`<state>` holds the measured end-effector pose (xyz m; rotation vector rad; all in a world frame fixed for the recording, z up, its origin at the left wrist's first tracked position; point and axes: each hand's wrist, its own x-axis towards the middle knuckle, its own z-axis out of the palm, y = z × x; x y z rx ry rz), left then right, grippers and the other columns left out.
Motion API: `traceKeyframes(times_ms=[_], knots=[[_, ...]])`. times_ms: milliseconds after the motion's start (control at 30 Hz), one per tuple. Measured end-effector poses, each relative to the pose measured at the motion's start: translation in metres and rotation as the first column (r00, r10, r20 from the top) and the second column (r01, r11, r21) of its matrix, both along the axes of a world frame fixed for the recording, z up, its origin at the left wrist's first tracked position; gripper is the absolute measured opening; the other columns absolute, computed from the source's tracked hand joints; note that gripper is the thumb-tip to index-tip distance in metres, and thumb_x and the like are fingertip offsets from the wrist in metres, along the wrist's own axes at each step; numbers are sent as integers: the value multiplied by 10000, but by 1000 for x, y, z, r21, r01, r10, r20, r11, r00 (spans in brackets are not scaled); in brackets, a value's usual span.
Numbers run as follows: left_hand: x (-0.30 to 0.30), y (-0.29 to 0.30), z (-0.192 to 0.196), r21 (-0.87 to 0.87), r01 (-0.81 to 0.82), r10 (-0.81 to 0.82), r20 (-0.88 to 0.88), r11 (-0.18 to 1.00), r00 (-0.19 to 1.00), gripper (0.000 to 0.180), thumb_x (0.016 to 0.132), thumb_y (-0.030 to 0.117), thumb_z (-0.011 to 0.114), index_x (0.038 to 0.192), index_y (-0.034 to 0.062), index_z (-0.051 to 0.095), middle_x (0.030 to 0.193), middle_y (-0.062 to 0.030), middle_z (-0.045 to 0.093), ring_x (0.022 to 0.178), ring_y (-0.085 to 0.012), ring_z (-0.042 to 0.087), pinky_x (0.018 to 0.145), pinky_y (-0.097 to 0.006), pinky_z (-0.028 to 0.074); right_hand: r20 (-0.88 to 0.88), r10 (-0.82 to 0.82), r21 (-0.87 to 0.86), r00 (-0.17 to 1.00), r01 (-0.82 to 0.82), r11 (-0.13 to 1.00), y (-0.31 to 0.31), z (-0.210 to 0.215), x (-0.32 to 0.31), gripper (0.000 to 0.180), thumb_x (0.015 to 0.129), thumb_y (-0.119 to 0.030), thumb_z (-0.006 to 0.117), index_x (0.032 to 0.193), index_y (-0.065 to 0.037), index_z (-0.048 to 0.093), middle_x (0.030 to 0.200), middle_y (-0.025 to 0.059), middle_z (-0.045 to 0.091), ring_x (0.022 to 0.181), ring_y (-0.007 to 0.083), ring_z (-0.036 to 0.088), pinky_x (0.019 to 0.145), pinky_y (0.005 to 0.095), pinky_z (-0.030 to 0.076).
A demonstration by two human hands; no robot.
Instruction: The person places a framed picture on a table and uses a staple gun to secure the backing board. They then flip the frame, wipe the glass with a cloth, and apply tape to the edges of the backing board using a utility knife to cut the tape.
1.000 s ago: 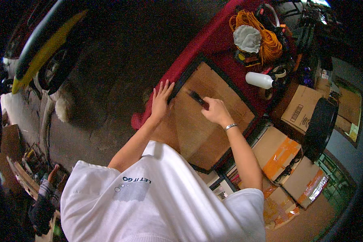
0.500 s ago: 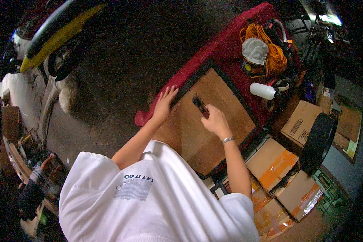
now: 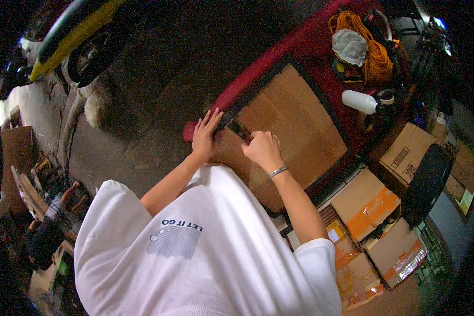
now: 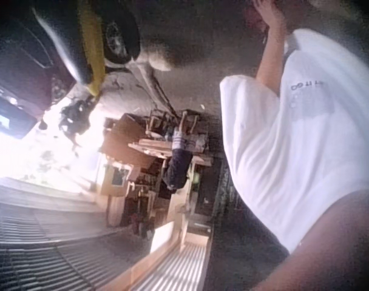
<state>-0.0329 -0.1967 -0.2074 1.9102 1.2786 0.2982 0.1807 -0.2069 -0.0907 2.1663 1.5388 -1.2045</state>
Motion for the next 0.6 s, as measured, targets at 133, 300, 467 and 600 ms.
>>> traceKeyframes(times_ms=[133,300,467,600], knots=[[-12,-6,4,-1,5,-5,0,1000,1000,756,880,126,689,1571,189,389,1653,-75,332,1510,-361,313,1214,-541,271,-120,26,145,992,-9,989,-24,8,-1,332,814,-239,676,1057,-13,670,1018,225,704,994,419,663,885,528,485],[-71,-50,22,-179,-57,42,-84,982,996,734,904,180,697,1570,222,391,1648,-145,317,1452,-413,380,1175,-521,335,-175,-3,45,984,11,999,-93,10,-24,433,816,-235,689,1187,-22,622,1151,178,668,1109,363,624,968,515,412],[-94,-81,18,-203,-181,195,48,962,980,679,936,161,687,1548,294,426,956,-191,640,914,-398,659,795,-458,517,-260,6,83,965,17,996,-118,-10,-79,373,828,-253,649,1121,-23,649,1093,205,683,1007,380,655,929,520,420],[-93,-79,13,-256,-191,197,-3,948,980,678,921,147,701,1534,296,454,933,-173,650,891,-388,665,782,-454,517,-215,31,47,976,-21,999,-103,-14,-107,333,848,-262,615,1062,-12,671,1039,224,698,954,407,680,909,527,444]])
